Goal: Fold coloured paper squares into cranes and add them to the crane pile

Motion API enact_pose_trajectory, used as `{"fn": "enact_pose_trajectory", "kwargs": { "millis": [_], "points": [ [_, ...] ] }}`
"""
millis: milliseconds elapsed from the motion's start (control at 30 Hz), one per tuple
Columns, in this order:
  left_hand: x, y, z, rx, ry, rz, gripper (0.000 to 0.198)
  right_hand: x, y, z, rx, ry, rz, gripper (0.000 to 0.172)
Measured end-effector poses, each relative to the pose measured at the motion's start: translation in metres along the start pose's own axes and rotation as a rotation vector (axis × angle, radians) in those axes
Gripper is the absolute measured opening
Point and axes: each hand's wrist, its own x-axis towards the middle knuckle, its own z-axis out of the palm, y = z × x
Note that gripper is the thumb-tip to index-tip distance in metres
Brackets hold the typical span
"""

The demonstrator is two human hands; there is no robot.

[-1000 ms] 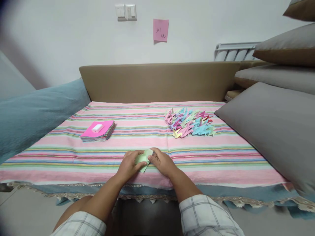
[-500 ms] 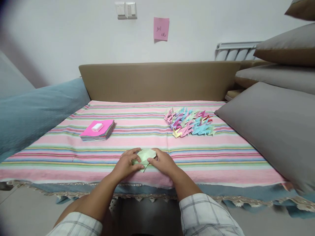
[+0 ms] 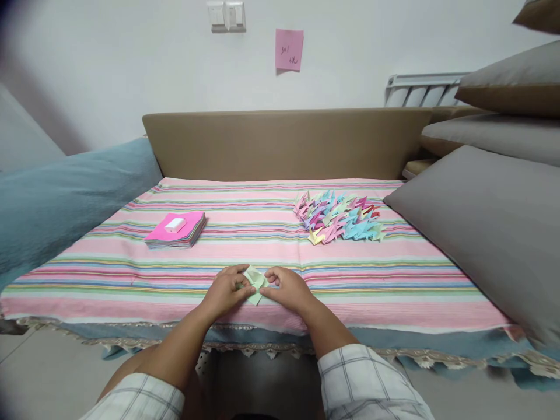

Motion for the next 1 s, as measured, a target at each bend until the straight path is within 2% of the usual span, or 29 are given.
{"fn": "enact_pose_trajectory", "kwargs": {
  "millis": [67,200,367,500,633,800,900,1000],
  "points": [
    [-0.001,0.0,-0.001,-0.005,-0.003,0.006,0.014,0.0,0.001,-0.001,-0.002,-0.004,-0.002,0.034],
    [-0.003,0.001,-0.001,-0.002,-0.018,0.033,0.04,0.001,0.0,-0.003,0.008,-0.03,-0.017,0.033],
    [-0.004,0.003,0.004,0.007,-0.018,0.071,0.052,0.0,-0.003,-0.008,0.019,-0.097,-0.067,0.029],
    [-0.003,0.004,0.008,-0.014,0.043,0.081,0.05,0.0,-0.004,-0.01,-0.006,-0.115,-0.087,0.028],
    [-0.003,0.003,0.009,-0.05,0.106,0.12,0.048,0.001,-0.004,-0.008,-0.133,-0.106,-0.19,0.02],
    [-0.003,0.004,0.011,-0.028,0.079,0.124,0.052,0.002,-0.006,-0.006,-0.172,-0.107,-0.272,0.014],
    [-0.004,0.008,0.012,-0.016,0.057,0.11,0.05,-0.001,-0.008,-0.008,-0.105,-0.113,-0.201,0.021],
    [-0.004,0.012,0.011,-0.002,0.045,0.102,0.048,-0.003,-0.007,-0.01,0.045,-0.12,-0.11,0.039]
  ]
}}
